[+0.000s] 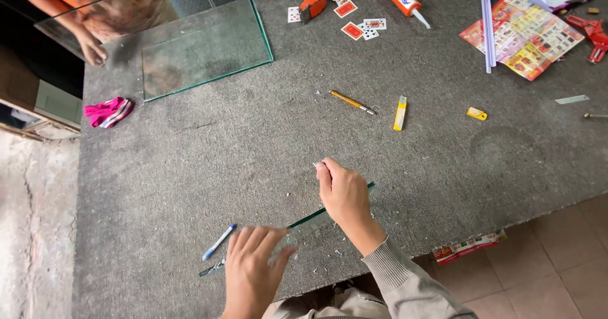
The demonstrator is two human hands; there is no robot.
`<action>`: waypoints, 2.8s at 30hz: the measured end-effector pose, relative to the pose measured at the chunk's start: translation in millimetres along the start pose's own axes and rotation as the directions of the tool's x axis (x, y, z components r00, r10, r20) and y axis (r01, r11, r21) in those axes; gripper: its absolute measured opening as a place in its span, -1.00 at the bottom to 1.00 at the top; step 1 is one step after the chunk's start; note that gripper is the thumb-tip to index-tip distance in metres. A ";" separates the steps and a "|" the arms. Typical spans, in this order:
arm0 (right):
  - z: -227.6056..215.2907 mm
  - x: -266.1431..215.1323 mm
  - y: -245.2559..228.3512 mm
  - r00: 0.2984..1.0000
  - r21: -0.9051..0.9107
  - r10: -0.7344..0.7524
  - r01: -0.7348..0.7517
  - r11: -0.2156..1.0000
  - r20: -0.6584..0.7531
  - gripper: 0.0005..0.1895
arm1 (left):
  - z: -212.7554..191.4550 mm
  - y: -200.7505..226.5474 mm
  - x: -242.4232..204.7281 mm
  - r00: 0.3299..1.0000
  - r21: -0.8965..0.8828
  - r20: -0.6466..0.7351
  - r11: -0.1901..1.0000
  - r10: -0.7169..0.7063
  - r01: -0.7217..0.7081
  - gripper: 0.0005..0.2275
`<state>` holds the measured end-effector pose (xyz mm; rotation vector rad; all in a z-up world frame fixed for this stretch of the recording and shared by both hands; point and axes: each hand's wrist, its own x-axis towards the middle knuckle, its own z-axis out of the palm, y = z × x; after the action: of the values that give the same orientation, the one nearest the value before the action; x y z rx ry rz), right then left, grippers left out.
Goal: Preparing and assembling glass panels on a workbench, including cleaning edges and inspecting components.
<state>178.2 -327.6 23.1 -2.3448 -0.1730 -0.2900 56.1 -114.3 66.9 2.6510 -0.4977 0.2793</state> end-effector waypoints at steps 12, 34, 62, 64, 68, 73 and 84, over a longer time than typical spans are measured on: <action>-2.6 2.9 1.6 1.000 0.030 -0.007 0.007 1.000 0.004 -0.61 | 53.1 -19.9 12.0 0.914 0.245 -0.335 0.958 0.229 -0.151 -0.89; -17.0 -5.5 8.2 0.997 0.022 -0.071 0.071 0.997 -0.010 -0.62 | 0.6 -20.8 16.4 0.861 -0.191 0.236 0.848 -0.450 0.495 -0.90; -54.6 -29.0 -50.7 0.967 -0.123 0.201 -0.222 0.967 -0.157 -0.63 | 5.3 -139.1 -90.9 0.984 -0.628 0.018 0.764 -0.175 0.147 -0.81; -49.4 -62.3 -60.4 0.993 -0.105 0.028 -0.040 0.994 -0.115 -0.62 | 12.0 -139.0 -94.4 0.985 -0.676 0.013 0.724 -0.172 0.135 -0.84; -17.8 -118.1 -83.0 0.828 0.282 0.516 -0.452 0.846 -0.221 -0.61 | 13.2 -136.2 -89.8 0.973 -0.670 0.004 0.722 -0.232 0.175 -0.86; -6.8 -130.1 -95.8 0.559 0.921 0.735 -0.289 -0.262 0.384 -0.76 | 8.8 -136.5 -90.1 0.972 -0.684 -0.015 0.711 -0.235 0.162 -0.88; -12.4 -143.5 -73.9 0.446 0.935 0.826 -0.244 -0.259 0.345 -0.83 | 1.3 -133.1 -93.1 0.969 -0.648 0.021 0.734 -0.246 0.201 -0.87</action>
<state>22.3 -289.6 44.4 -0.5943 0.8599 -0.1089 22.3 25.5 -8.7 1.9776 -0.1890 0.0899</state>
